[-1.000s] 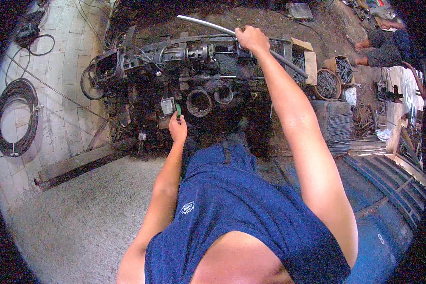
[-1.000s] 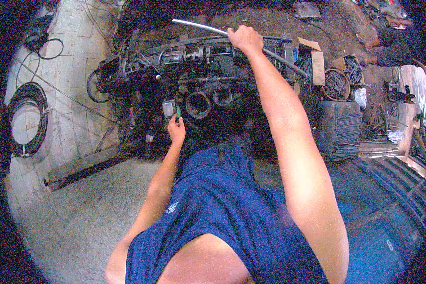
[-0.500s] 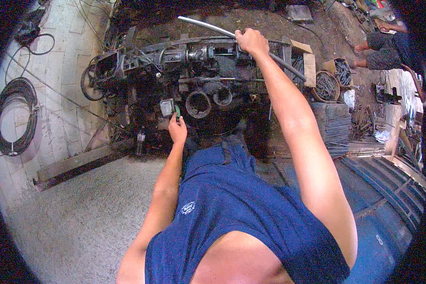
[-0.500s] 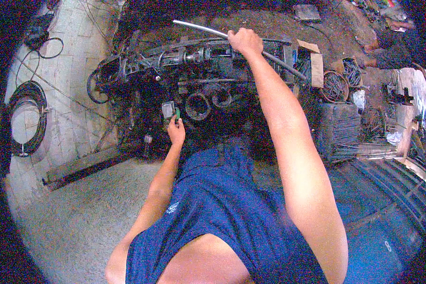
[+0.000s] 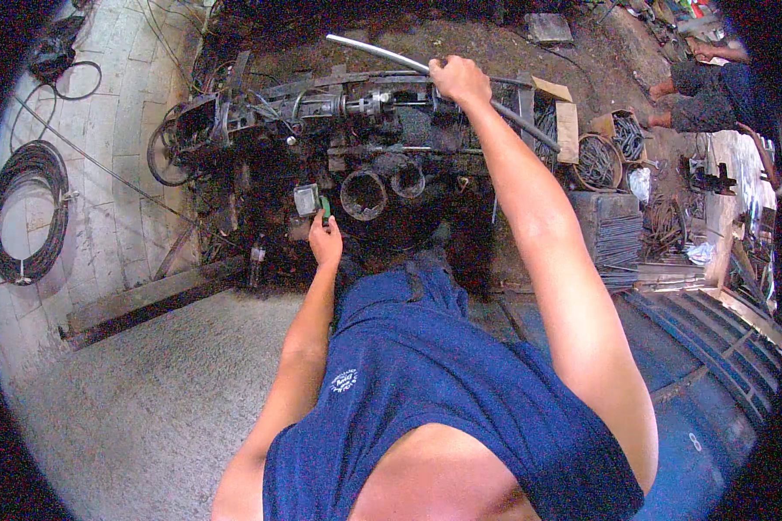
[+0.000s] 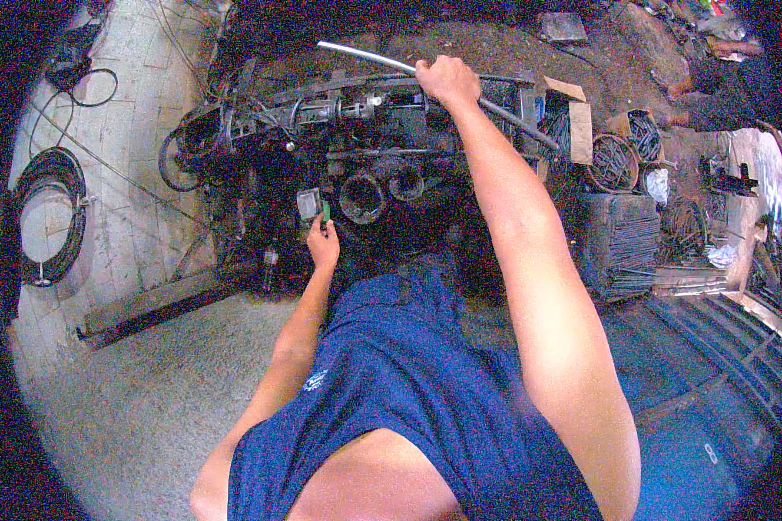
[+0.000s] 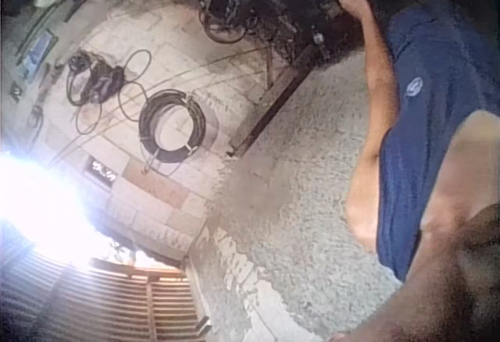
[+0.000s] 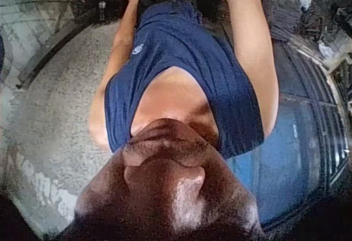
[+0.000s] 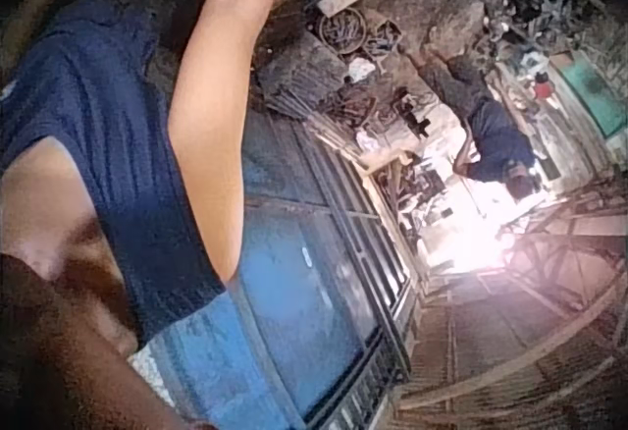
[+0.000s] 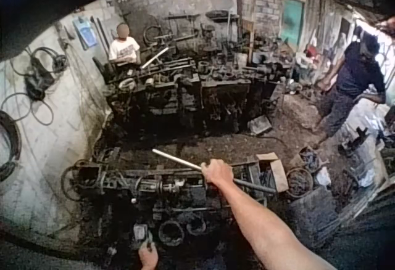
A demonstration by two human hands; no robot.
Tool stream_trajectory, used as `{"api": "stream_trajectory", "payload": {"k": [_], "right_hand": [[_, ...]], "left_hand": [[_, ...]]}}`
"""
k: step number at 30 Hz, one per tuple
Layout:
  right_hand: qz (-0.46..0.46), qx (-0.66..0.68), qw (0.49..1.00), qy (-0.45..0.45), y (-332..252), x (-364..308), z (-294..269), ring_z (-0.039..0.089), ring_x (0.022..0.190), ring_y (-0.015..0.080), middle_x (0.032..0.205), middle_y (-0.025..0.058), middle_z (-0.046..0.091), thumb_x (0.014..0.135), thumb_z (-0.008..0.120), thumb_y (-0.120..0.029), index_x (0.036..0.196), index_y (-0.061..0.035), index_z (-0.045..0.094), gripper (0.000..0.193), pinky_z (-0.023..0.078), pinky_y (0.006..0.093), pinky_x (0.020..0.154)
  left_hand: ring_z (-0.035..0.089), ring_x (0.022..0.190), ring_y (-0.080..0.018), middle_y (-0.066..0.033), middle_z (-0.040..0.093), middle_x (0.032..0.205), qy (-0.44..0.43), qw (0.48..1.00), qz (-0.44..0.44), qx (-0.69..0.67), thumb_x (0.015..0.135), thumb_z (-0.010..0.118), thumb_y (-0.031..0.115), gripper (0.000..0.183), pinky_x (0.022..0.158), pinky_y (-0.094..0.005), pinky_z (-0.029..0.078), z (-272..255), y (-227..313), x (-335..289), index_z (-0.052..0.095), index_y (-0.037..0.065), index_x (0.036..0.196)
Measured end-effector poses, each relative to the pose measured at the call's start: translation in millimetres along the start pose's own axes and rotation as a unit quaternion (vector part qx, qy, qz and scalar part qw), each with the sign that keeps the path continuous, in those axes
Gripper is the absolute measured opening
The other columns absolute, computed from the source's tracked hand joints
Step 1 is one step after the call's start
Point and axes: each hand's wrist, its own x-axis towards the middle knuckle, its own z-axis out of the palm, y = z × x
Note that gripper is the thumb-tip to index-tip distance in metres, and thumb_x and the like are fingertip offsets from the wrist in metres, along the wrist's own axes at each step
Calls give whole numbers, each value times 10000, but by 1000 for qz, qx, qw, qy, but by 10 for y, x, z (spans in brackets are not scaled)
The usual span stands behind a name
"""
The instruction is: Measure and adjust a metal pipe on a fabrication machine.
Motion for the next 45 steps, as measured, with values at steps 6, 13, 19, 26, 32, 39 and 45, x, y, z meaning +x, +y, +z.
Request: {"api": "stream_trajectory", "payload": {"k": [6,13,19,26,32,39,45], "right_hand": [[15,-1,1000,-6,-14,-14,-25,635,1018,380,1068,225,663,852,448,-515,1030,-11,692,587,493,476,895],[4,-7,1000,-1,-17,0,-5,641,1006,380,1065,225,665,852,450,-508,1001,-5,700,582,497,468,890],[-1,-5,1000,8,-37,-12,-5,647,991,379,1042,225,671,853,447,-495,987,-4,706,571,499,468,886],[-4,-5,1000,8,-37,-23,-23,652,982,374,1034,227,672,853,443,-491,988,-4,705,569,506,466,875],[2,-11,1000,11,-24,-25,-12,660,956,375,1005,226,679,851,447,-501,980,-6,707,574,516,470,853],[0,-13,1000,3,-65,-20,-4,660,951,376,1001,228,678,852,444,-495,976,-5,708,570,515,468,852],[-2,-15,1000,13,-49,-30,-15,660,956,373,1011,226,677,847,443,-485,983,-9,708,561,514,467,860]], "left_hand": [[646,723,-264,-199,655,950,5,1000,-8,-8,914,587,194,370,673,-387,509,13,22,-8,573,-4,1226],[645,711,-266,-202,662,942,7,1000,0,-3,908,591,205,371,672,-390,508,24,-9,7,581,-5,1214],[646,714,-273,-211,659,953,3,1000,-10,3,903,598,214,384,678,-398,509,3,47,2,582,-6,1218],[641,727,-277,-212,646,984,-16,999,-35,-1,919,577,224,391,694,-401,510,11,-17,8,572,-3,1238],[634,776,-294,-211,629,1035,-16,1000,1,11,932,554,241,393,722,-402,507,9,-19,-3,572,1,1243],[637,771,-328,-224,630,1037,-23,999,-16,22,925,562,234,394,726,-406,508,36,-110,21,579,-2,1240],[638,761,-318,-216,632,991,-3,1000,-2,0,923,564,230,392,714,-407,511,32,-50,0,582,-4,1237]]}}
